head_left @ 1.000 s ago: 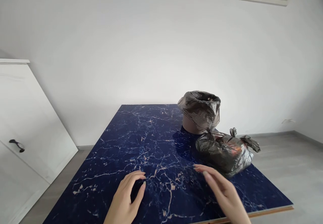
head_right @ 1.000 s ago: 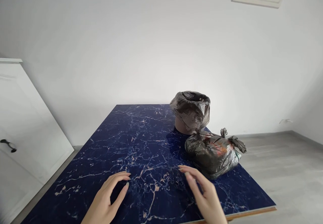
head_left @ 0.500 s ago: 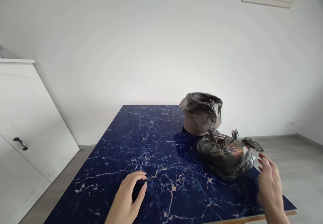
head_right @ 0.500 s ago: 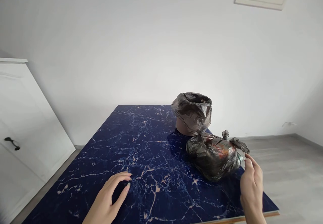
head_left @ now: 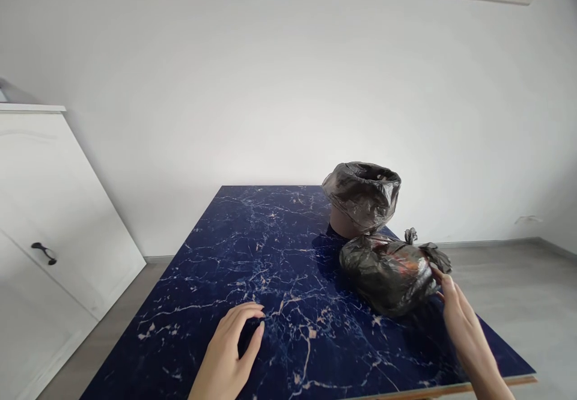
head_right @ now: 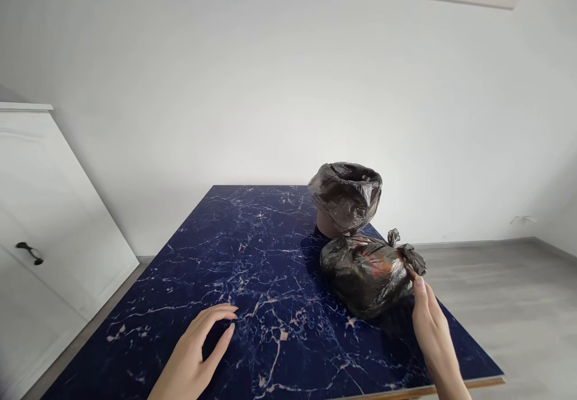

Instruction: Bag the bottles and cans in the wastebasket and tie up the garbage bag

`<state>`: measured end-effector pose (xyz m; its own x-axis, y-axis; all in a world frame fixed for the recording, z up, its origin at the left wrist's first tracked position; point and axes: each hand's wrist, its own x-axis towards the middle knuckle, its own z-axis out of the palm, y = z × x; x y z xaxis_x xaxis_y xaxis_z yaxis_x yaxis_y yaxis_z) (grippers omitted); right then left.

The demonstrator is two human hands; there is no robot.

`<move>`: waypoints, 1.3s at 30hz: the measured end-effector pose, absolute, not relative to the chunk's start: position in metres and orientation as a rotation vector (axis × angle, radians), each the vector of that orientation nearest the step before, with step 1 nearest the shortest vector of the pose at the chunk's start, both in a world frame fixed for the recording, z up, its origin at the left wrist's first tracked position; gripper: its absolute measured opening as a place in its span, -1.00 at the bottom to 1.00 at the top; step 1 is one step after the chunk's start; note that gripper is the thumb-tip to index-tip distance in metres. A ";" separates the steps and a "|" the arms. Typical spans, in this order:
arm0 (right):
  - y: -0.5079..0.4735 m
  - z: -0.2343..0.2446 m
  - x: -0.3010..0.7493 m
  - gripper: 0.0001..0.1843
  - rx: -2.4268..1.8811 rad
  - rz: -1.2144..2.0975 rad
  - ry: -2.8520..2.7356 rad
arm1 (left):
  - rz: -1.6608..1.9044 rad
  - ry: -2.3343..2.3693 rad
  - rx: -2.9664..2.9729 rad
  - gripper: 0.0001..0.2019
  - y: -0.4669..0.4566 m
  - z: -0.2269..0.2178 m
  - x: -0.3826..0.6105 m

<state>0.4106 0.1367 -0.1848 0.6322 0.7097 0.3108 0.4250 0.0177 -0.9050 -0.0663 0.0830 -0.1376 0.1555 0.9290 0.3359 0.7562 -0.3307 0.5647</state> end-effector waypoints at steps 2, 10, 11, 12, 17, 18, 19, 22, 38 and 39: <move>0.129 -0.182 0.398 -0.07 -1.641 0.395 -0.946 | 0.946 1.625 2.171 -0.75 0.083 -0.137 -0.066; 0.099 -0.190 0.304 -0.28 -1.536 0.295 -1.250 | 0.949 1.621 2.165 -0.75 0.086 -0.140 -0.068; 0.093 -0.191 0.290 -0.35 -1.520 0.294 -1.295 | 0.951 1.617 2.164 -0.75 0.086 -0.140 -0.068; 0.088 -0.191 0.276 -0.40 -1.495 0.311 -1.371 | 0.950 1.616 2.160 -0.74 0.086 -0.140 -0.067; 0.058 -0.181 0.214 -0.53 -1.363 0.425 -1.561 | 0.952 1.630 2.144 -0.73 0.087 -0.140 -0.067; 0.053 -0.180 0.207 -0.57 -1.333 0.423 -1.560 | 0.953 1.633 2.142 -0.73 0.087 -0.140 -0.067; 0.049 -0.178 0.203 -0.61 -1.306 0.413 -1.548 | 0.951 1.634 2.139 -0.73 0.087 -0.140 -0.068; 0.043 -0.176 0.207 -0.71 -1.227 0.355 -1.502 | 0.946 1.626 2.138 -0.72 0.086 -0.140 -0.067; 0.084 -0.167 0.281 -0.33 -1.436 0.763 -0.954 | 0.956 1.645 2.160 -0.71 0.087 -0.137 -0.066; 0.083 -0.166 0.278 -0.31 -1.434 0.773 -0.986 | 0.945 1.648 2.155 -0.71 0.087 -0.137 -0.066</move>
